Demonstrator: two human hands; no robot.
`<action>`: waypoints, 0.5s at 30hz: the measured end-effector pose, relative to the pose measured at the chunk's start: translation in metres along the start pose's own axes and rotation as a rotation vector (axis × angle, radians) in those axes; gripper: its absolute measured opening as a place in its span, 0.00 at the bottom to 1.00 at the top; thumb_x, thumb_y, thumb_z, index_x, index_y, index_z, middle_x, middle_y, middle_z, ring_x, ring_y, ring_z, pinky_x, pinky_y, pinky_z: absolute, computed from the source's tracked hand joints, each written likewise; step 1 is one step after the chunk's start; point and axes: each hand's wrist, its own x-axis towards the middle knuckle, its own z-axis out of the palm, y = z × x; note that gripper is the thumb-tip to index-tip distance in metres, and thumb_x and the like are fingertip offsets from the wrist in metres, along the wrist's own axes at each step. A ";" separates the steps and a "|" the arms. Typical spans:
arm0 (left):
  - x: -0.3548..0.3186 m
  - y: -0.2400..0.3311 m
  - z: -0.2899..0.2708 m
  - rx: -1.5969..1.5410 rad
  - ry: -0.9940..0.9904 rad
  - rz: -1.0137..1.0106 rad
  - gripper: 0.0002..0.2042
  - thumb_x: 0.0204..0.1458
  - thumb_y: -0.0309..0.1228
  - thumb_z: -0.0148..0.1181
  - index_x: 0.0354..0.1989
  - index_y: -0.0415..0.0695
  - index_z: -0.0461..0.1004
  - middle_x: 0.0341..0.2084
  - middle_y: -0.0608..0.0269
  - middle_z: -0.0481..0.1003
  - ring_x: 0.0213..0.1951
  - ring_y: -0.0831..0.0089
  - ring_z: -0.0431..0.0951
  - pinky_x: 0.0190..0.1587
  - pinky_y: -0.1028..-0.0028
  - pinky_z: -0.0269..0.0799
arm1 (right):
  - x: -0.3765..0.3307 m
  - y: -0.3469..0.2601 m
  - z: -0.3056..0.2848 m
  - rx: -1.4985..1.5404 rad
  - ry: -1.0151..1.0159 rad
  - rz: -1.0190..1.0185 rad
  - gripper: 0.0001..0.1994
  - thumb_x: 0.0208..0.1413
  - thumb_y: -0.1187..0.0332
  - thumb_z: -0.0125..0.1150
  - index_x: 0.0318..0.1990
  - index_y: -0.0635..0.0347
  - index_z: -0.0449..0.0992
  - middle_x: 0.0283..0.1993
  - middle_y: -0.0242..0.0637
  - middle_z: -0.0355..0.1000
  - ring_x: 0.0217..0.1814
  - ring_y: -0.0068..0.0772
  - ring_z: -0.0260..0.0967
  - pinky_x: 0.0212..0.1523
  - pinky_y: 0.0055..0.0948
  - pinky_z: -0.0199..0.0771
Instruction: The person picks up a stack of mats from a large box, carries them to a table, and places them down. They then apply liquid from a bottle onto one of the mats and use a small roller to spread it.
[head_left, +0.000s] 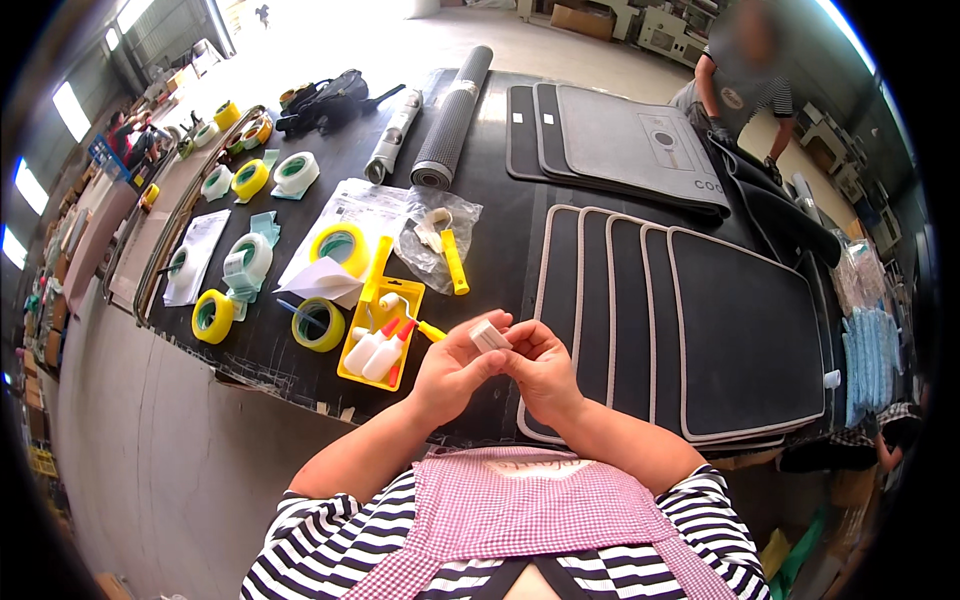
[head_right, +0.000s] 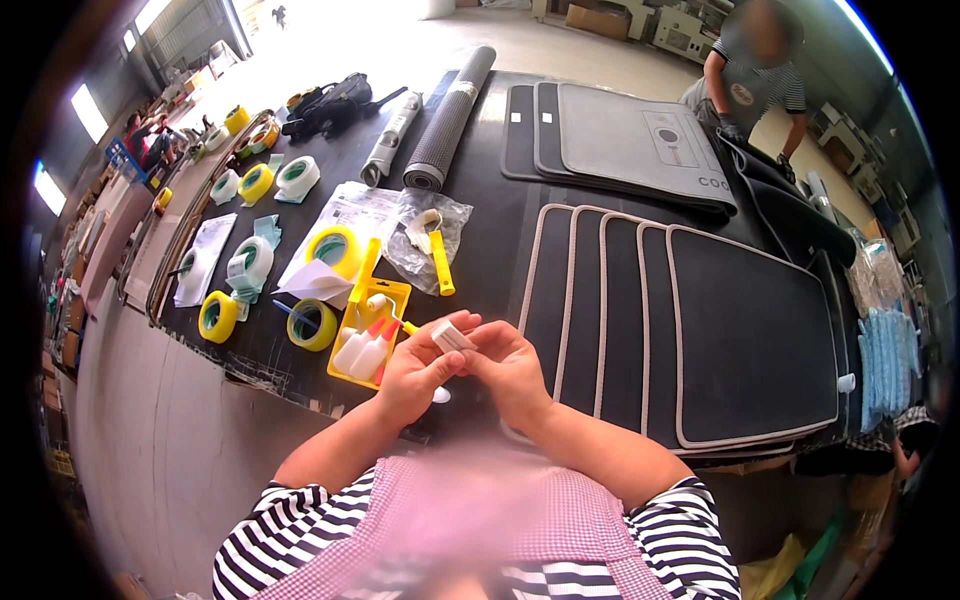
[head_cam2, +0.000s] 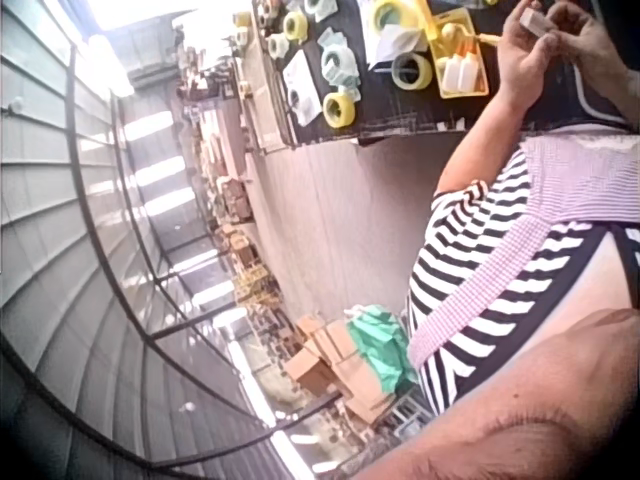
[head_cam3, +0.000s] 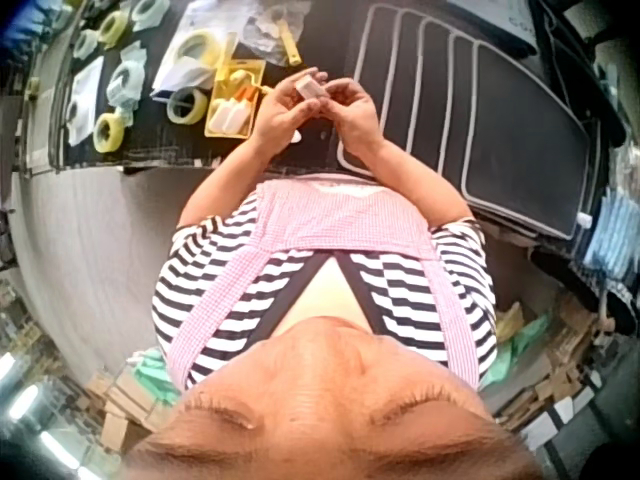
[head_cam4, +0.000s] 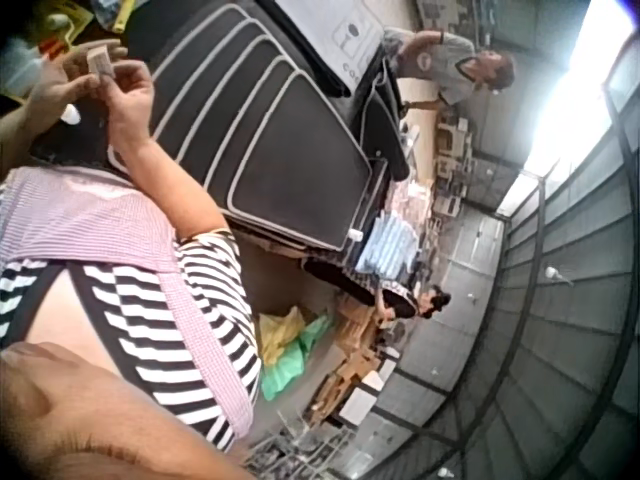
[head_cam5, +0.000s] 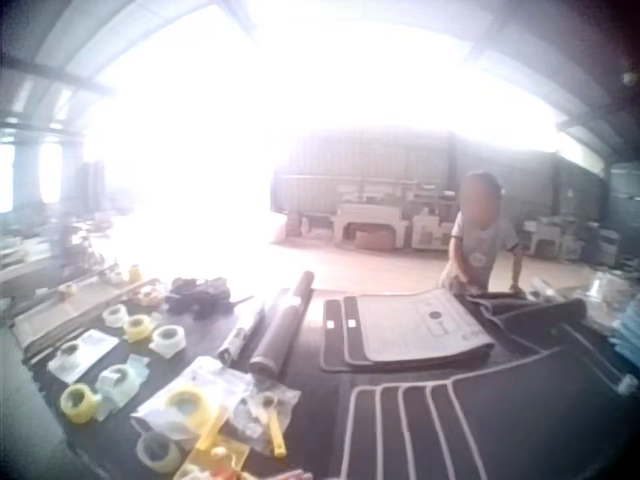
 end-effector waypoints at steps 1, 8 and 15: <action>-0.001 0.001 0.000 0.018 -0.018 -0.026 0.23 0.63 0.33 0.58 0.65 0.40 0.64 0.62 0.56 0.68 0.55 0.72 0.73 0.56 0.72 0.71 | 0.000 0.002 0.003 -0.013 -0.014 -0.013 0.10 0.57 0.75 0.68 0.43 0.61 0.73 0.41 0.36 0.76 0.41 0.26 0.76 0.47 0.29 0.80; -0.019 0.021 -0.026 0.143 0.201 0.217 0.16 0.68 0.38 0.49 0.41 0.36 0.77 0.55 0.49 0.73 0.49 0.67 0.79 0.52 0.70 0.74 | 0.008 0.010 0.000 -0.237 -0.119 0.216 0.11 0.58 0.75 0.67 0.47 0.63 0.74 0.45 0.37 0.78 0.46 0.26 0.77 0.50 0.26 0.79; -0.073 0.002 -0.073 0.142 0.391 -0.003 0.14 0.68 0.36 0.50 0.41 0.38 0.78 0.45 0.56 0.79 0.44 0.72 0.81 0.47 0.74 0.76 | -0.006 0.080 -0.040 -1.152 -0.297 0.014 0.28 0.44 0.69 0.76 0.55 0.58 0.72 0.51 0.39 0.72 0.53 0.38 0.70 0.53 0.34 0.72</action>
